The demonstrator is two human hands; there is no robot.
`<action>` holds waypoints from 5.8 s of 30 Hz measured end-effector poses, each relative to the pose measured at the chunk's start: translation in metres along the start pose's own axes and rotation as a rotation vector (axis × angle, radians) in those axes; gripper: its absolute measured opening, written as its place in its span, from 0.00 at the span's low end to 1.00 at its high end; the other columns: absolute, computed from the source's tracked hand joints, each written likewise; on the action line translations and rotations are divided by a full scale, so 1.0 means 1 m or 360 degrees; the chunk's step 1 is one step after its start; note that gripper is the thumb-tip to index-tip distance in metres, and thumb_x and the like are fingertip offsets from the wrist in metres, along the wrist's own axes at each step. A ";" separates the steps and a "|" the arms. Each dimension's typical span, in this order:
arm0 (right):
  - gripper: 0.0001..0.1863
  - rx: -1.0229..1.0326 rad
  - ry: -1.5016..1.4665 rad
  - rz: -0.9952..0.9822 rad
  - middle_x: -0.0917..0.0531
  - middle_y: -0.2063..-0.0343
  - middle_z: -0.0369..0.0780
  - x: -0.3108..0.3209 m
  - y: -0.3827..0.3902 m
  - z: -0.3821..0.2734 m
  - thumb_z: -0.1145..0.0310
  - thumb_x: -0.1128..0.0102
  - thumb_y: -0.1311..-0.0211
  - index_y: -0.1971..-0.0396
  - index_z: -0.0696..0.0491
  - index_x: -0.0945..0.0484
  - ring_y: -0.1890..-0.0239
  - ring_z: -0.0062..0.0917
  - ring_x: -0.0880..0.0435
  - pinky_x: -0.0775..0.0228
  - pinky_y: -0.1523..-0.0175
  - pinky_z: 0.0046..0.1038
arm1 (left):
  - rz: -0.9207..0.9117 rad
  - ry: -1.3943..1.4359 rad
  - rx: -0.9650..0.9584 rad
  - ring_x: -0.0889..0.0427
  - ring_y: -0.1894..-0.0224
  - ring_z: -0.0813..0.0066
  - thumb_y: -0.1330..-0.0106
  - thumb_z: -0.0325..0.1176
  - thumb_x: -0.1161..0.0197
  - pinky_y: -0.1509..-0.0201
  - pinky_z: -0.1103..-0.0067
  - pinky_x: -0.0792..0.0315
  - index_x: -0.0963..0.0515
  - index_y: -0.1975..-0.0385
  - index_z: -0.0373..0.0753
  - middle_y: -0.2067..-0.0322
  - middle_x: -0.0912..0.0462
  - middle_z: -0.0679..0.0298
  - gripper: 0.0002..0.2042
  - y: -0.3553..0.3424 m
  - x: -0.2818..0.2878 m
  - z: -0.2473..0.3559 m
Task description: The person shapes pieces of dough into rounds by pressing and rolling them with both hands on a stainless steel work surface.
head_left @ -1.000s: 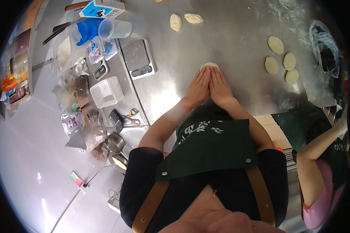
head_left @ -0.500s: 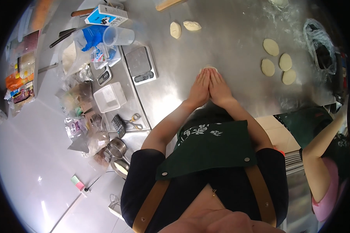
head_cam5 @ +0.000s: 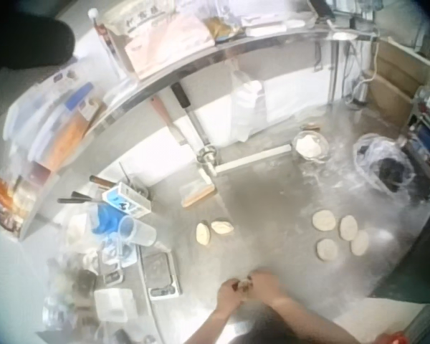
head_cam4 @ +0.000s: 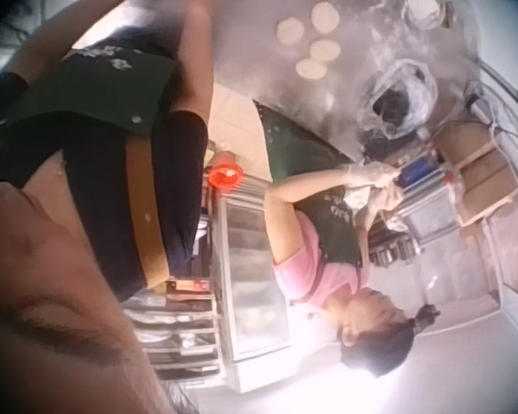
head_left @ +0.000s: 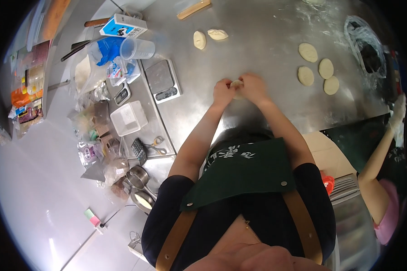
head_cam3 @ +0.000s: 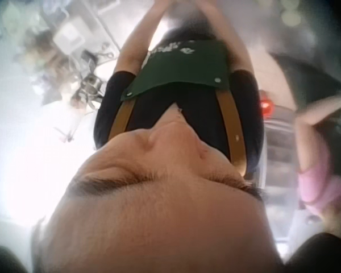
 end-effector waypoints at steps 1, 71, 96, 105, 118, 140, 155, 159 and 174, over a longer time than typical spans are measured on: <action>0.14 -0.0035 0.0086 -0.0160 0.20 0.59 0.42 -0.002 0.000 -0.003 0.69 0.40 0.50 0.61 0.54 0.22 0.55 0.39 0.23 0.29 0.54 0.39 | -0.0069 0.0019 0.0103 0.21 0.64 0.55 0.47 0.28 0.38 0.59 0.68 0.27 0.21 0.65 0.34 0.66 0.20 0.52 0.10 -0.001 0.001 -0.003; 0.41 0.0379 -0.0745 0.0256 0.42 0.36 0.59 -0.050 0.062 0.016 0.74 0.46 0.41 0.31 0.60 0.58 0.36 0.52 0.38 0.39 0.36 0.39 | 0.0277 0.0352 -0.0258 0.37 0.37 0.48 0.46 0.18 0.49 0.34 0.69 0.41 0.43 0.36 0.31 0.40 0.37 0.45 0.32 0.057 0.011 0.001; 0.30 0.0985 0.0594 0.0173 0.38 0.36 0.54 -0.056 0.057 -0.010 0.74 0.53 0.44 0.40 0.69 0.38 0.32 0.45 0.40 0.49 0.29 0.39 | -0.0242 -0.0505 -0.0924 0.48 0.29 0.49 0.42 0.22 0.51 0.27 0.62 0.53 0.51 0.34 0.25 0.33 0.46 0.42 0.33 0.060 0.002 -0.002; 0.31 0.0900 0.0616 0.0179 0.40 0.34 0.53 -0.056 0.053 -0.013 0.73 0.54 0.43 0.38 0.68 0.40 0.31 0.42 0.43 0.52 0.28 0.39 | -0.0196 -0.0476 -0.0854 0.47 0.30 0.48 0.40 0.26 0.49 0.27 0.61 0.53 0.51 0.35 0.22 0.34 0.45 0.41 0.33 0.058 0.004 0.010; 0.30 0.0868 0.0726 0.0078 0.40 0.34 0.50 -0.066 0.062 -0.014 0.70 0.54 0.40 0.38 0.66 0.40 0.30 0.39 0.44 0.51 0.28 0.37 | -0.0190 -0.0588 -0.0885 0.49 0.29 0.48 0.39 0.28 0.49 0.28 0.59 0.54 0.50 0.35 0.21 0.34 0.46 0.40 0.33 0.066 0.002 -0.003; 0.35 0.0959 0.0579 0.0092 0.38 0.36 0.54 -0.045 0.044 -0.016 0.66 0.47 0.46 0.39 0.68 0.39 0.30 0.41 0.43 0.55 0.27 0.38 | -0.0120 -0.0607 -0.0823 0.42 0.32 0.48 0.36 0.29 0.53 0.29 0.61 0.49 0.48 0.35 0.23 0.36 0.41 0.41 0.30 0.055 0.000 0.007; 0.27 0.0320 -0.0309 0.0461 0.23 0.49 0.46 -0.021 0.018 0.014 0.69 0.38 0.50 0.46 0.54 0.28 0.46 0.41 0.25 0.30 0.45 0.36 | 0.0428 -0.0239 -0.0614 0.26 0.48 0.52 0.42 0.24 0.45 0.43 0.63 0.33 0.32 0.44 0.32 0.50 0.24 0.49 0.23 0.036 0.037 0.009; 0.18 0.0015 -0.0290 0.0222 0.19 0.57 0.45 -0.014 0.000 0.012 0.69 0.38 0.50 0.56 0.54 0.23 0.55 0.40 0.20 0.27 0.54 0.37 | 0.0187 0.0236 -0.0066 0.19 0.66 0.61 0.44 0.30 0.37 0.61 0.70 0.26 0.23 0.59 0.31 0.65 0.19 0.53 0.14 0.008 0.037 -0.012; 0.13 0.0062 -0.0700 0.0260 0.19 0.63 0.42 -0.029 0.039 0.019 0.75 0.36 0.50 0.62 0.54 0.23 0.56 0.37 0.20 0.26 0.54 0.31 | -0.0031 -0.0150 -0.0494 0.21 0.64 0.62 0.40 0.26 0.39 0.59 0.75 0.27 0.29 0.62 0.36 0.67 0.22 0.57 0.09 0.045 0.034 0.012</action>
Point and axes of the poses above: each hand's wrist, its own y-axis away from the middle knuckle, its own x-axis out of the back of the hand, z = x × y, the point moved 5 cm from there along -y, towards the middle knuckle
